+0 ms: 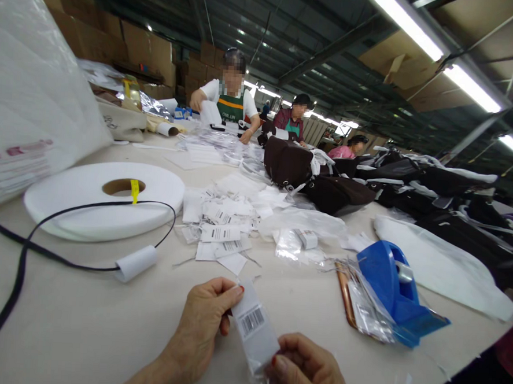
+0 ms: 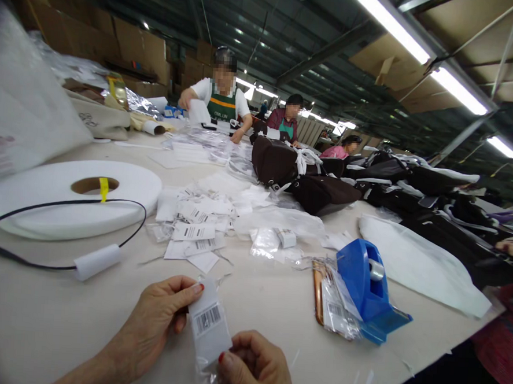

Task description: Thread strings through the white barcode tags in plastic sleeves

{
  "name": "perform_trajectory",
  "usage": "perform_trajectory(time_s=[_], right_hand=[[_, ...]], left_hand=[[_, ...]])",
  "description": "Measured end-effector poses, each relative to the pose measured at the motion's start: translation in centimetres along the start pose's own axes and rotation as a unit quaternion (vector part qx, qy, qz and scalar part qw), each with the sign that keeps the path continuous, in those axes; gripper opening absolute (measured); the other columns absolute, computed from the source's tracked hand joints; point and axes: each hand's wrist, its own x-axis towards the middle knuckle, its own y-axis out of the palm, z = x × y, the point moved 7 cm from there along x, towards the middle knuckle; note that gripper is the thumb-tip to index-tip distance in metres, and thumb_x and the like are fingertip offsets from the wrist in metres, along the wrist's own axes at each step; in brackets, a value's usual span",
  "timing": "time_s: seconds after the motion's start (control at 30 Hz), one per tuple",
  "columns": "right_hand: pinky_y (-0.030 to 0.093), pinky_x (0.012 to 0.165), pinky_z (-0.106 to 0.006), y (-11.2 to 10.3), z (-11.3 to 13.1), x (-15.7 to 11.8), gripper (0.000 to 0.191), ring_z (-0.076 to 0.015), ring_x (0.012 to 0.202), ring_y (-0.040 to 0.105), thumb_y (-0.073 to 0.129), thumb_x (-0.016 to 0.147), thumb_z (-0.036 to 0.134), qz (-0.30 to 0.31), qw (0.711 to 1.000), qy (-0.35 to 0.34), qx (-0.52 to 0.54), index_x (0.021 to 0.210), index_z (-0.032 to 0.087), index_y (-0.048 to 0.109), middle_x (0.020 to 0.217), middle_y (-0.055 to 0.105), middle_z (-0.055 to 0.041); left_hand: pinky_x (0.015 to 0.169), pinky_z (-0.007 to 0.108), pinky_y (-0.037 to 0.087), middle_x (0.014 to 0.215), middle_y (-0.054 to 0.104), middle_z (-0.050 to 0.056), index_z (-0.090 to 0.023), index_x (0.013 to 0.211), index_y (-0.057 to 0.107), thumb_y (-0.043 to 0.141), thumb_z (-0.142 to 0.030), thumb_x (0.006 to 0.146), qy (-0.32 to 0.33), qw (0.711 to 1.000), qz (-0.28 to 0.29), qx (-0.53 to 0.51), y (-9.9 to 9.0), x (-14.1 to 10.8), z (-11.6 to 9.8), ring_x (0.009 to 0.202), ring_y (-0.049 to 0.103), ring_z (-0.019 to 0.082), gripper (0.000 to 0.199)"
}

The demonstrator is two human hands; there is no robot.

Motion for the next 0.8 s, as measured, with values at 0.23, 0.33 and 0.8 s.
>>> perform_trajectory(time_s=[0.23, 0.33, 0.8], right_hand=[[0.038, 0.05, -0.02, 0.0, -0.4, 1.0, 0.037, -0.0108, 0.052, 0.056, 0.075, 0.061, 0.045, -0.013, 0.999, 0.023, 0.025, 0.077, 0.013, 0.067, 0.061, 0.067, -0.0033], [0.041, 0.055, -0.021, 0.3, -0.2, 1.4, 0.033, -0.0118, 0.057, 0.059, 0.081, 0.055, 0.036, -0.022, 0.999, 0.007, 0.049, 0.074, 0.013, 0.067, 0.064, 0.069, -0.0034], [0.042, 0.052, -0.021, 1.0, 0.7, 2.2, 0.033, -0.0116, 0.057, 0.056, 0.083, 0.051, 0.029, -0.082, 0.995, -0.041, 0.029, 0.073, 0.015, 0.063, 0.063, 0.066, 0.0006]], left_hand=[[0.035, 0.017, 0.023, 0.044, 0.05, -0.004, -0.013, 0.052, 0.057, 0.065, -0.035, 0.057, -0.002, 1.0, 0.022, 0.019, 0.5, -0.3, 0.1, 0.035, 0.034, 0.004, 0.024], [0.036, 0.018, 0.025, 0.045, 0.051, -0.003, -0.013, 0.052, 0.057, 0.064, -0.035, 0.057, -0.002, 0.999, 0.035, 0.03, 0.8, -0.5, 0.1, 0.036, 0.035, 0.005, 0.024], [0.036, 0.018, 0.02, 0.044, 0.047, -0.005, -0.014, 0.053, 0.059, 0.062, -0.035, 0.058, -0.008, 0.998, 0.039, 0.058, 1.0, -0.9, 0.6, 0.036, 0.03, 0.004, 0.023]])
